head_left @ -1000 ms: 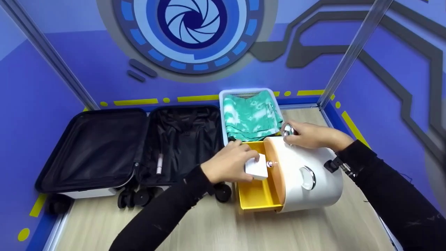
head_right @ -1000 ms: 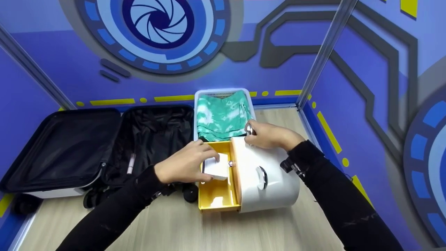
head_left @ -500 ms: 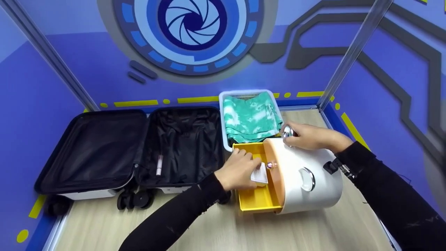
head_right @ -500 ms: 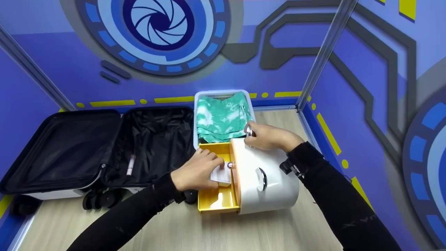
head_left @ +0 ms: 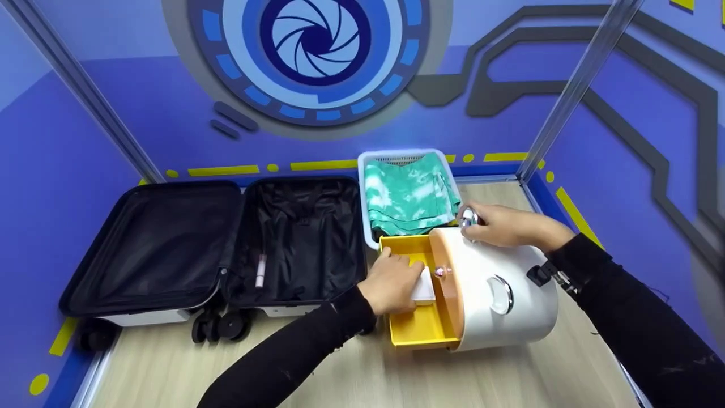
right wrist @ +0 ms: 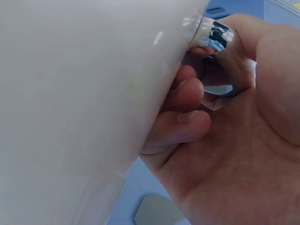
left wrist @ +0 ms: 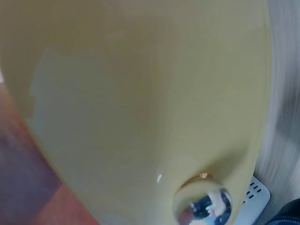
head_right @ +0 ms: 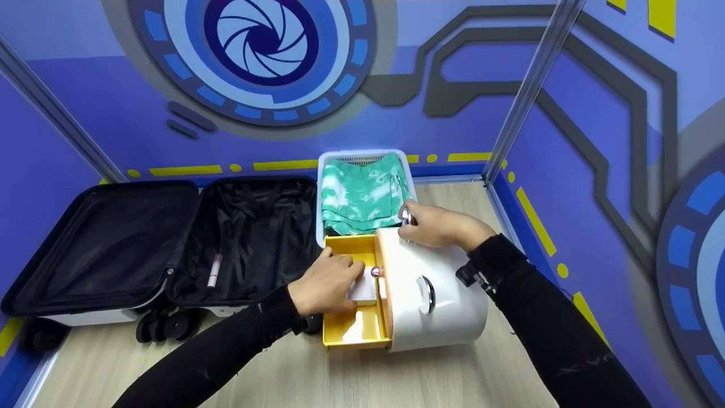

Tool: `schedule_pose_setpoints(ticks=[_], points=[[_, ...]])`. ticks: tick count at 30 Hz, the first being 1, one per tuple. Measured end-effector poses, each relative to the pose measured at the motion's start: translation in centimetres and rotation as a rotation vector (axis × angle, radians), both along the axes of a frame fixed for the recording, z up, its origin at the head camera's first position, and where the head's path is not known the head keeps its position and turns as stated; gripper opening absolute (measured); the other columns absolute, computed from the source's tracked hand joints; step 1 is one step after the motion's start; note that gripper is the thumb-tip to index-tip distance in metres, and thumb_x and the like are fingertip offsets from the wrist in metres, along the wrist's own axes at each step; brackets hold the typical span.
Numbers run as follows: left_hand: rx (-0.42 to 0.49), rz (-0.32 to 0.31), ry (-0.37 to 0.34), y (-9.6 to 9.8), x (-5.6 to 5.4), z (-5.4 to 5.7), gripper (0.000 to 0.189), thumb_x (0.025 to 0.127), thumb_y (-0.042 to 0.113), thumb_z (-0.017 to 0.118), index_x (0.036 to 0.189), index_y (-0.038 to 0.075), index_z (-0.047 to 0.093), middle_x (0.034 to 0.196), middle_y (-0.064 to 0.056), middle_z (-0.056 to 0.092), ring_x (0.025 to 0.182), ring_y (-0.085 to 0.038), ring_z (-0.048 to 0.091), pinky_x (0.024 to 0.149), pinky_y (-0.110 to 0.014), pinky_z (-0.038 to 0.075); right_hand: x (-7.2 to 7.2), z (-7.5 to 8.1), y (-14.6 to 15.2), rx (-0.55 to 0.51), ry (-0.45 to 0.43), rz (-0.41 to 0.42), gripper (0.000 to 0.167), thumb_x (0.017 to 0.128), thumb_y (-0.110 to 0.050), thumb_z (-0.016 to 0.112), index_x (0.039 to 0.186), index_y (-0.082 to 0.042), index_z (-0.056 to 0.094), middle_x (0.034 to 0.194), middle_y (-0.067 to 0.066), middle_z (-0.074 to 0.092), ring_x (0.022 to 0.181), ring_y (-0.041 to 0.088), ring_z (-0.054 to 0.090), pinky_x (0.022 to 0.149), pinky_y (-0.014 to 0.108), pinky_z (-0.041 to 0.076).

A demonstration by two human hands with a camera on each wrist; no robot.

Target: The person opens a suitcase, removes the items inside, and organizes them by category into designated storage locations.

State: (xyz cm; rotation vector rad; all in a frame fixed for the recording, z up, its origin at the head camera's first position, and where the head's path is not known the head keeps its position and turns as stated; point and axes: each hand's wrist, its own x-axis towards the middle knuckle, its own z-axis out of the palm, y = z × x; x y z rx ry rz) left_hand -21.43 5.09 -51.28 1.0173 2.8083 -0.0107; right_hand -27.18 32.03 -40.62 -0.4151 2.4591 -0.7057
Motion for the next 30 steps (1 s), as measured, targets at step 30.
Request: schedule_pose_setpoints(ticks=[30], points=[[0.586,0.065,-0.258,-11.0,0.3,-2.5,0.024,0.105,0.031,0.075,0.120,0.015,0.085,0.106,0.002,0.085,0.085,-0.006,0.071,0.081,-0.026,0.061,0.0,0.2,0.1,0.014,-0.019,-0.004,0.052,0.111,-0.041,0.059,0.149,-0.009,0.046,0.121,0.020,0.068,0.092,0.023,0.073,0.070,0.038,0.067]])
